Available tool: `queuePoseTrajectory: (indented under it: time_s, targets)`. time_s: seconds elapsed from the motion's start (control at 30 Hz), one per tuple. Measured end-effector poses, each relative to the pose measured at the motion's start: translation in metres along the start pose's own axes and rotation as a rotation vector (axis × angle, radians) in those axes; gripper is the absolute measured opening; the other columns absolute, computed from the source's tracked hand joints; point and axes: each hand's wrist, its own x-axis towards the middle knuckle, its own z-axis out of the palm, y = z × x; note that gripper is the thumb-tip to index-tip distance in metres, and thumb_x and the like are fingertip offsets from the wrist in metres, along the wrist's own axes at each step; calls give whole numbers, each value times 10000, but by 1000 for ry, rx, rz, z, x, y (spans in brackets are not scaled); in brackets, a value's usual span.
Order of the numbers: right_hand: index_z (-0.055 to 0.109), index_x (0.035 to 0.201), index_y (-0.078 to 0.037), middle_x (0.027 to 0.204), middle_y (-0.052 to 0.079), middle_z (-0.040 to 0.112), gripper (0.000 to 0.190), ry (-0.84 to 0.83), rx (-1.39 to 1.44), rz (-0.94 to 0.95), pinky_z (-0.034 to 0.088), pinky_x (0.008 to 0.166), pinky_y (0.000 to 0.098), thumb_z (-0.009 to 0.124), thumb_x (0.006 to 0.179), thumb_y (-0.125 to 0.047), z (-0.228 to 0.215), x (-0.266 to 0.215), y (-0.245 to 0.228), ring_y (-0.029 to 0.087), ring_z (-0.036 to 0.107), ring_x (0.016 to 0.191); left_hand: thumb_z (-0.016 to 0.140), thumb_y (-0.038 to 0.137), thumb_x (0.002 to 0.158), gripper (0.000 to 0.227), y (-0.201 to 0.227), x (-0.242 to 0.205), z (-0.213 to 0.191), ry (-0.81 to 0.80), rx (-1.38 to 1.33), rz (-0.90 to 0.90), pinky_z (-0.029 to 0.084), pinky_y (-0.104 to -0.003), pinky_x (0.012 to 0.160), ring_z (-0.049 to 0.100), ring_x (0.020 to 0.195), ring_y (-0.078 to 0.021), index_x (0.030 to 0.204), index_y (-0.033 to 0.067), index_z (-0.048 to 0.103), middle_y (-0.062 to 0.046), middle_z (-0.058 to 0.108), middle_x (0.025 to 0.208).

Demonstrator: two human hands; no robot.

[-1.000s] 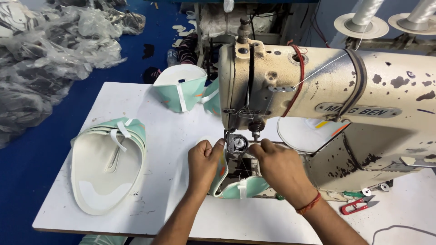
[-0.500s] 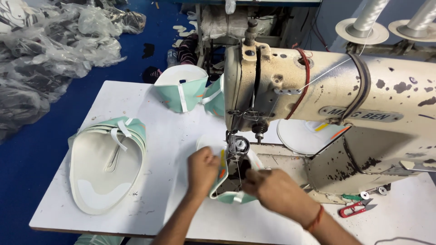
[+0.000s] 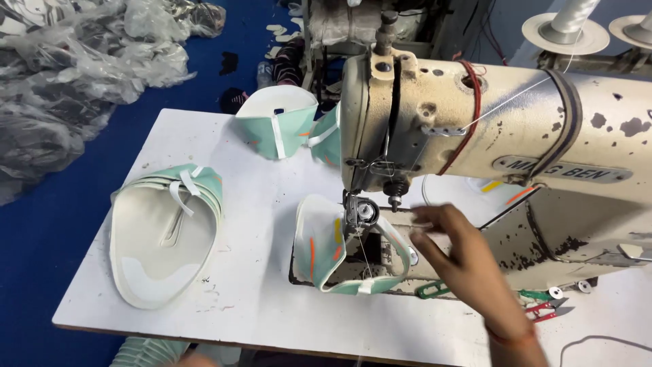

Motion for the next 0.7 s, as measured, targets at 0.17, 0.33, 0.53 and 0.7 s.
queuePoseTrajectory:
  time_s: [0.17, 0.33, 0.53, 0.7]
  targets:
    - [632, 1166, -17, 946, 90, 714, 322, 60, 135, 244, 499, 680, 296, 707, 958, -250, 66, 40, 39, 149, 632, 856, 744, 93, 927, 436, -158, 59, -120, 498, 234, -291, 629, -439, 770, 749, 781, -272, 1358, 74, 681, -191, 713, 979]
    - [672, 1133, -5, 978, 36, 713, 280, 116, 558, 222, 528, 789, 269, 651, 973, -234, 91, 57, 68, 103, 640, 881, 735, 79, 908, 366, -107, 13, -156, 588, 187, -48, 613, -421, 825, 737, 889, -255, 1271, 77, 693, -163, 718, 1041]
    - [680, 1024, -19, 1036, 153, 664, 283, 274, -220, -60, 475, 879, 439, 782, 850, -218, 74, -7, -18, 332, 592, 1009, 724, 60, 885, 284, 49, -33, -32, 662, 124, 231, 594, -400, 890, 723, 1018, -234, 1167, 81, 707, -129, 722, 1116]
    - [697, 983, -71, 1091, 117, 669, 150, 180, -289, -192, 386, 1040, 505, 729, 850, -134, 94, -40, -28, 348, 573, 1110, 723, 45, 863, 226, 288, -36, 135, 537, 22, 626, 557, -375, 943, 703, 1086, -242, 1087, 63, 735, -105, 735, 1123]
